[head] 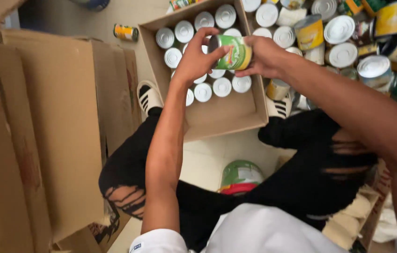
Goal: The person organizes cans by hand, picking them up from a pile on the floor and placing them neatly into a cardboard box.
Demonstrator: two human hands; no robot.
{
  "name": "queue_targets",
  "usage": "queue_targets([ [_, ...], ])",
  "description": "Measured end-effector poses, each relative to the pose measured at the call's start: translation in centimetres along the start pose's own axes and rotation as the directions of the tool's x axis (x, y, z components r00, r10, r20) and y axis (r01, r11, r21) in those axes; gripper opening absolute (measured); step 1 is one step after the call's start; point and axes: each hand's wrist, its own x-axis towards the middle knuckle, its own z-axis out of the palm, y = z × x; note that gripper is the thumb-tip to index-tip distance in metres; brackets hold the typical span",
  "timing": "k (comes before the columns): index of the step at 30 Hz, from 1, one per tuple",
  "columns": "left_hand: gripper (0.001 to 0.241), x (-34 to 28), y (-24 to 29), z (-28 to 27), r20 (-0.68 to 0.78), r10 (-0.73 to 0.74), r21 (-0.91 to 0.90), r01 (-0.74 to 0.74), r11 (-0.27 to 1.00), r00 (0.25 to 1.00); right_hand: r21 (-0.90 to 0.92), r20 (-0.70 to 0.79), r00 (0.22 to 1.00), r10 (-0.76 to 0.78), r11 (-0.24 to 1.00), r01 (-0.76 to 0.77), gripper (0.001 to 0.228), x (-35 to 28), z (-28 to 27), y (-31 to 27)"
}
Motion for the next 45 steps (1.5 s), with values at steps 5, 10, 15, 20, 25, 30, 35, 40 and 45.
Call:
queue_targets([
  [5,0.063,-3.3,-6.5,1.7,-0.176,0.163,-0.012,-0.167,0.986,0.971,0.012,-0.086,0.996,0.035,0.999,-0.034,0.044,0.9,1.4,6.5],
  [10,0.06,-6.2,-7.1,3.1,-0.064,-0.39,-0.126,0.38,0.916,0.919,-0.039,-0.215,0.968,0.132,0.989,-0.143,0.048,-0.4,3.1,11.7],
  [15,0.067,-7.3,-14.2,6.3,-0.145,-0.074,0.114,0.09,0.989,0.987,0.117,-0.276,0.951,0.139,0.987,-0.11,0.048,5.4,0.0,22.9],
  [20,0.07,-8.5,-16.9,9.7,-0.066,-0.089,0.198,0.101,0.975,0.994,0.375,-0.318,0.927,0.2,0.924,-0.071,0.036,9.4,-2.0,32.1],
  [25,0.071,-8.8,-18.1,13.4,-0.035,-0.026,0.3,0.035,0.953,0.999,0.646,-0.321,0.917,0.239,0.763,0.027,0.033,9.3,-3.0,32.9],
  [30,0.081,-7.4,-18.6,17.5,-0.09,-0.148,0.335,0.17,0.927,0.985,0.736,-0.425,0.862,0.276,0.66,0.152,0.041,9.1,-3.7,31.8],
  [35,0.074,-6.8,-20.6,20.3,-0.114,-0.252,0.386,0.277,0.88,0.961,0.755,-0.457,0.835,0.308,0.631,0.181,0.044,9.1,-3.4,31.4],
  [40,0.075,-6.4,-19.1,20.6,-0.141,-0.362,0.345,0.388,0.855,0.922,0.745,-0.481,0.807,0.342,0.645,0.17,0.044,9.9,-3.6,32.2],
  [45,0.09,-5.9,-20.9,21.6,-0.216,-0.3,0.338,0.36,0.87,0.929,0.79,-0.42,0.85,0.319,0.589,0.17,0.049,9.6,-2.9,32.0],
])
